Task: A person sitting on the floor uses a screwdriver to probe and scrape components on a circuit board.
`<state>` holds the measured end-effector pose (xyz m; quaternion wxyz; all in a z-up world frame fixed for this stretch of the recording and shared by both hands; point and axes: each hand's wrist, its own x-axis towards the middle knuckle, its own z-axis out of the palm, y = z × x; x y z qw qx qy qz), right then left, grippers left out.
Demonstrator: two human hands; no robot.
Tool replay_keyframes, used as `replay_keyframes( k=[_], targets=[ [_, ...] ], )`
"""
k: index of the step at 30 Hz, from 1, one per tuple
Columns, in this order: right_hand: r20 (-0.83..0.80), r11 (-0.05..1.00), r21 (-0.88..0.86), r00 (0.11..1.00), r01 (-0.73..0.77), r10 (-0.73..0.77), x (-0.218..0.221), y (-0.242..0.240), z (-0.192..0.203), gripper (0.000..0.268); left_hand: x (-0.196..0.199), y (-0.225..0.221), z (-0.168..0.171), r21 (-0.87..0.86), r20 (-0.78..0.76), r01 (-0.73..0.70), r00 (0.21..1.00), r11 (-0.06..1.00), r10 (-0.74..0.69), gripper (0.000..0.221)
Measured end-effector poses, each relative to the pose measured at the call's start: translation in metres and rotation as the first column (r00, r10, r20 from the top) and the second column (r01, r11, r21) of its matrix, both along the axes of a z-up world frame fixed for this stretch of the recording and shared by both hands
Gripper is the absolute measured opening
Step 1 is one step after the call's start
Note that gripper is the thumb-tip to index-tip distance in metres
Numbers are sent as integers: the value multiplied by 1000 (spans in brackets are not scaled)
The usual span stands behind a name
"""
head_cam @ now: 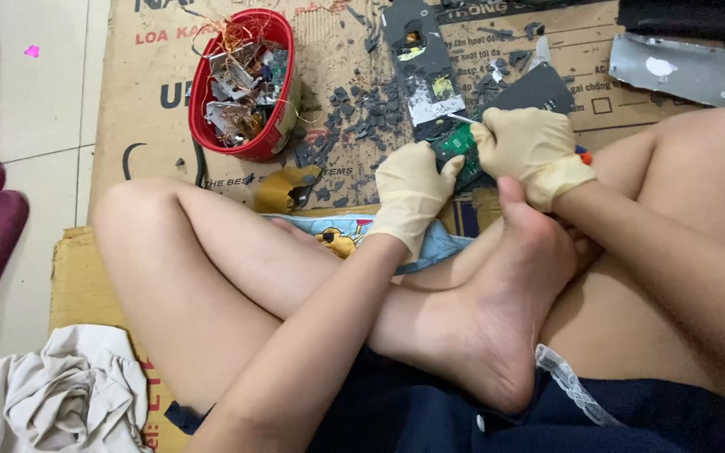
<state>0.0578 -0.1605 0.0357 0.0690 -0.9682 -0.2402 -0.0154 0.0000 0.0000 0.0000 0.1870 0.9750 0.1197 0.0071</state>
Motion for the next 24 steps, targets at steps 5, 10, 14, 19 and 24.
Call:
replay_keyframes(
  k=[5, 10, 14, 19, 24],
  targets=[
    [-38, 998, -5, 997, 65, -65, 18, -1, -17, 45, 9, 3, -21, 11, 30, 7, 1000, 1000, -8, 42],
    [-27, 997, -9, 996, 81, -81, 16, -3, -17, 43, 17, 3, -44, 73, 28, -19, 999, 997, 17, 36],
    [-213, 982, 148, 974, 114, -81, 12, -7, -3, 39, 13, 15, -55, -86, 89, -13, 996, 996, 20, 27],
    [-340, 981, 185, 941, 63, 4, 9, -25, 3, 19, -10, 15, 2, -161, 88, 25, 996, 987, -11, 28],
    [-136, 815, 579, 989, 35, 55, 10, -33, -4, 16, -5, 1, 14, 87, -76, 68, 995, 994, -61, 84]
  ],
)
